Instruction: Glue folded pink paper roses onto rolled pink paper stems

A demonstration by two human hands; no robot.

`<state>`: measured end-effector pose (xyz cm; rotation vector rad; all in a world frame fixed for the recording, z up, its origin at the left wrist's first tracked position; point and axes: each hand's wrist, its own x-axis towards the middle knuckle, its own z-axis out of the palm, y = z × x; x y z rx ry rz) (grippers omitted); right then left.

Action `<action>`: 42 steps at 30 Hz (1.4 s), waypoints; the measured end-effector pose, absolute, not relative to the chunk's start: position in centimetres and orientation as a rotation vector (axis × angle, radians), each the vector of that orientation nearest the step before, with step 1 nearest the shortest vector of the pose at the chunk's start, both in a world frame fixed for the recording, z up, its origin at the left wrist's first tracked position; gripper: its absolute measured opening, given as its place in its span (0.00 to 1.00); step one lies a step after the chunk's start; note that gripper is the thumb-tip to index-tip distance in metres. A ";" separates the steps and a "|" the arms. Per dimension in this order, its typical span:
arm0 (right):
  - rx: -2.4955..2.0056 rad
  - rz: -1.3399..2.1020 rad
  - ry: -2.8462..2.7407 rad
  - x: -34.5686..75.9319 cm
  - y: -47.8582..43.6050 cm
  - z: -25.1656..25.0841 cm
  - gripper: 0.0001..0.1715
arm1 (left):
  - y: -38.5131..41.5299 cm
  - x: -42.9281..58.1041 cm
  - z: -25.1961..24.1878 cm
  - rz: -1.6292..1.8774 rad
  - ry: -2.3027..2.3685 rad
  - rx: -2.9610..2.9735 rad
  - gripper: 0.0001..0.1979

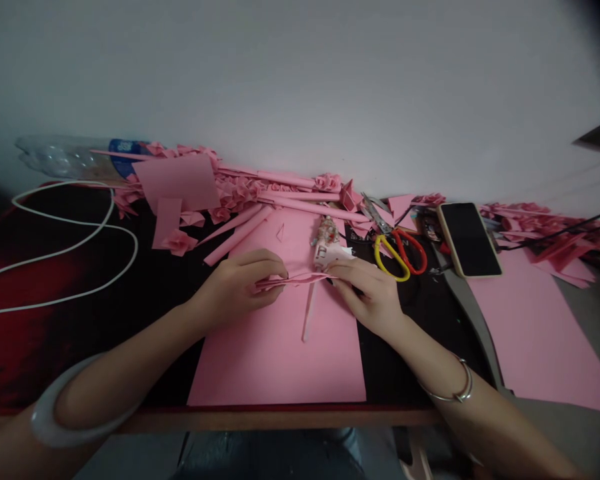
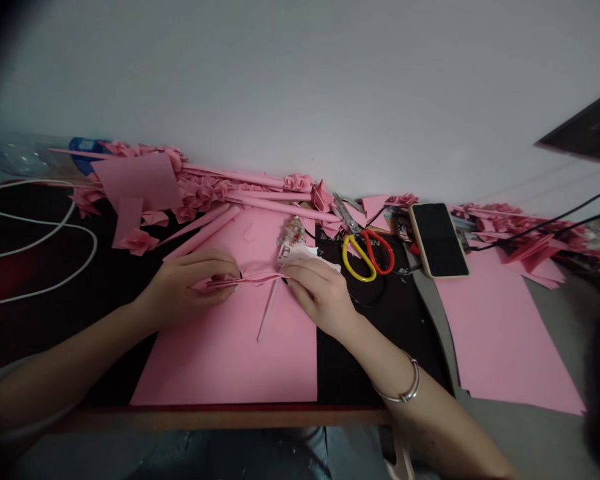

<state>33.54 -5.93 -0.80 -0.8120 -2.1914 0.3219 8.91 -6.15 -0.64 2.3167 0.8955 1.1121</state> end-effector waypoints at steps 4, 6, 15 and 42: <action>-0.819 0.334 -2.192 33.5 -6.0 -0.9 0.13 | -6.1 9.0 -0.7 1.118 0.890 2.330 0.06; -0.826 0.345 -2.190 33.5 -6.0 -0.8 0.14 | -6.1 9.0 -0.7 1.113 0.894 2.332 0.06; -0.874 0.366 -2.135 33.5 -6.1 -0.6 0.12 | -6.0 9.0 -0.7 1.200 0.919 2.307 0.05; -1.154 0.144 -2.007 34.6 -4.4 -1.2 0.19 | -5.8 8.1 -0.9 1.546 1.025 2.317 0.06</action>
